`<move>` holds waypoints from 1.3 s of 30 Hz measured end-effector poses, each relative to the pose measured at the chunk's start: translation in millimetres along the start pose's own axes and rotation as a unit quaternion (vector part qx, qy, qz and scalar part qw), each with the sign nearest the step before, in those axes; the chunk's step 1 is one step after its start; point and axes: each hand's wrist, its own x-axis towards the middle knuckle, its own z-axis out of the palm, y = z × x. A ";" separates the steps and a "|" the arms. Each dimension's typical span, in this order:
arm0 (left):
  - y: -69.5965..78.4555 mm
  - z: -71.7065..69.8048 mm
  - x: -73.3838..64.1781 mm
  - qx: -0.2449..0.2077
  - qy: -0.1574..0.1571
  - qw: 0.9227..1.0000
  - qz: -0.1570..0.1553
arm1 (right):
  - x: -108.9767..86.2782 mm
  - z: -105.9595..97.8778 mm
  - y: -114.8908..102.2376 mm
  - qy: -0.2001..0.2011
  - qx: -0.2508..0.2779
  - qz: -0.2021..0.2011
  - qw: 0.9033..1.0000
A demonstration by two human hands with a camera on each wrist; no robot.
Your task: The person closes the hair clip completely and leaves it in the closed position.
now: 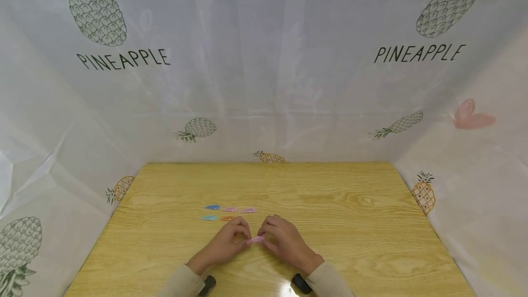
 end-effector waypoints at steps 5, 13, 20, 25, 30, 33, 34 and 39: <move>0.7 -0.7 -1.3 0.039 0.016 0.999 0.010 | 1.7 0.6 -0.9 -0.002 -0.014 0.006 1.000; 1.4 2.9 0.2 0.169 0.065 0.982 0.048 | 3.3 4.3 -1.2 -0.008 -0.016 0.034 0.999; 5.3 2.8 1.1 0.243 0.090 0.964 0.059 | 6.4 6.9 -2.7 -0.023 -0.016 0.060 0.998; 3.3 1.4 2.5 0.269 0.097 0.956 0.058 | 10.8 9.3 -3.8 -0.039 -0.023 0.085 0.995; 1.4 -0.2 5.8 0.294 0.102 0.949 0.052 | 15.5 14.3 -2.3 -0.043 -0.028 0.104 0.993; -0.2 -1.4 8.3 0.314 0.107 0.942 0.054 | 19.5 17.7 -1.5 -0.049 -0.029 0.121 0.991; -1.3 -1.7 9.3 0.321 0.109 0.939 0.054 | 20.9 18.6 -1.3 -0.051 -0.029 0.126 0.990; -5.3 -3.9 13.8 0.329 0.104 0.938 0.040 | 28.7 22.1 -1.1 -0.059 -0.026 0.152 0.986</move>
